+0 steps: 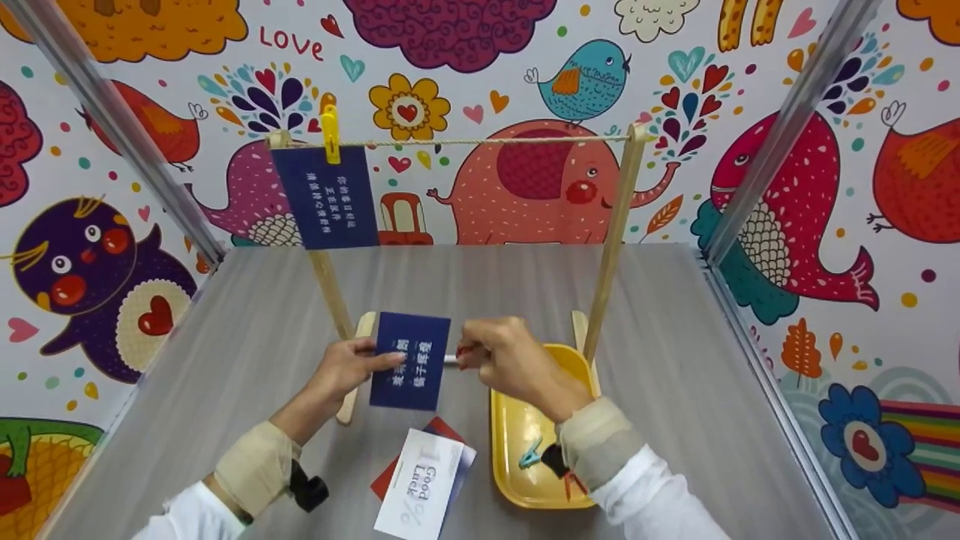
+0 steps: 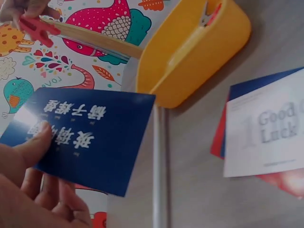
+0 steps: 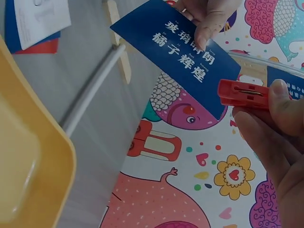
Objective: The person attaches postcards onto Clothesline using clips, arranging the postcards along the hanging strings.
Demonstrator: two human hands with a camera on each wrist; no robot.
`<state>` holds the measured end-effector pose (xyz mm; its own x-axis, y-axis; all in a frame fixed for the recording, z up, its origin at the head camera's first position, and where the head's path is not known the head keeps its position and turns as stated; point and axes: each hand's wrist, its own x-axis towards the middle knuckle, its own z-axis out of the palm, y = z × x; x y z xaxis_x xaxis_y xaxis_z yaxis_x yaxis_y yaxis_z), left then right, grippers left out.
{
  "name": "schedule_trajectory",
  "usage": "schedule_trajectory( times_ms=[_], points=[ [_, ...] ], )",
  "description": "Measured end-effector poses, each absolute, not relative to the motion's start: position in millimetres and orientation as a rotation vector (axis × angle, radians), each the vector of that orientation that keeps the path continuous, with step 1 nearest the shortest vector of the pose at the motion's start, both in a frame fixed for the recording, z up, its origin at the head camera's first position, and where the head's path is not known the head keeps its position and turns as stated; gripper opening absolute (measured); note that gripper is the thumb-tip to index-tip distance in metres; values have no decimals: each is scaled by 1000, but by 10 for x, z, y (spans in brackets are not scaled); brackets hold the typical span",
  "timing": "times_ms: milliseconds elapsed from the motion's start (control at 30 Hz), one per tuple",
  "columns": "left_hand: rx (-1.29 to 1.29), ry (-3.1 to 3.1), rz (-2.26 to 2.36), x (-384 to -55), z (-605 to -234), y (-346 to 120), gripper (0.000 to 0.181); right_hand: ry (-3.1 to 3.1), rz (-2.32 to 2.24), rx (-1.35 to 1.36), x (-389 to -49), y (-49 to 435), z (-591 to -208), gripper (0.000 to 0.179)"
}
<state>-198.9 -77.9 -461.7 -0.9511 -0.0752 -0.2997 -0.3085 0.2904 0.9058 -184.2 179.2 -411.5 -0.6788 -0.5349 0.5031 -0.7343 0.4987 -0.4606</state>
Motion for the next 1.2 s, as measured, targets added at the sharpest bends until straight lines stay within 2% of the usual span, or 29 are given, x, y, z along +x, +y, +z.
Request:
schedule_trajectory(
  times_ms=[333,433,667,900,1200],
  points=[
    [-388,2316,1860,-2249,-4269,-577,37,-2613,1054,934,-2116,1823,-3701,15],
    [-399,2306,1893,-2310,-4158,-533,39,-2666,1034,868,-2184,1800,-3577,12],
    [-442,2323,1942,-2464,-3902,-549,56,-2679,1041,775,-2412,1701,-3247,8],
    [-394,2341,2012,-2597,-3680,-547,46,-2626,1037,755,-2549,1623,-2859,9],
    [-365,2401,2089,-2709,-3450,-646,54,-2614,1120,708,-2641,1451,-2321,9]
  ],
)
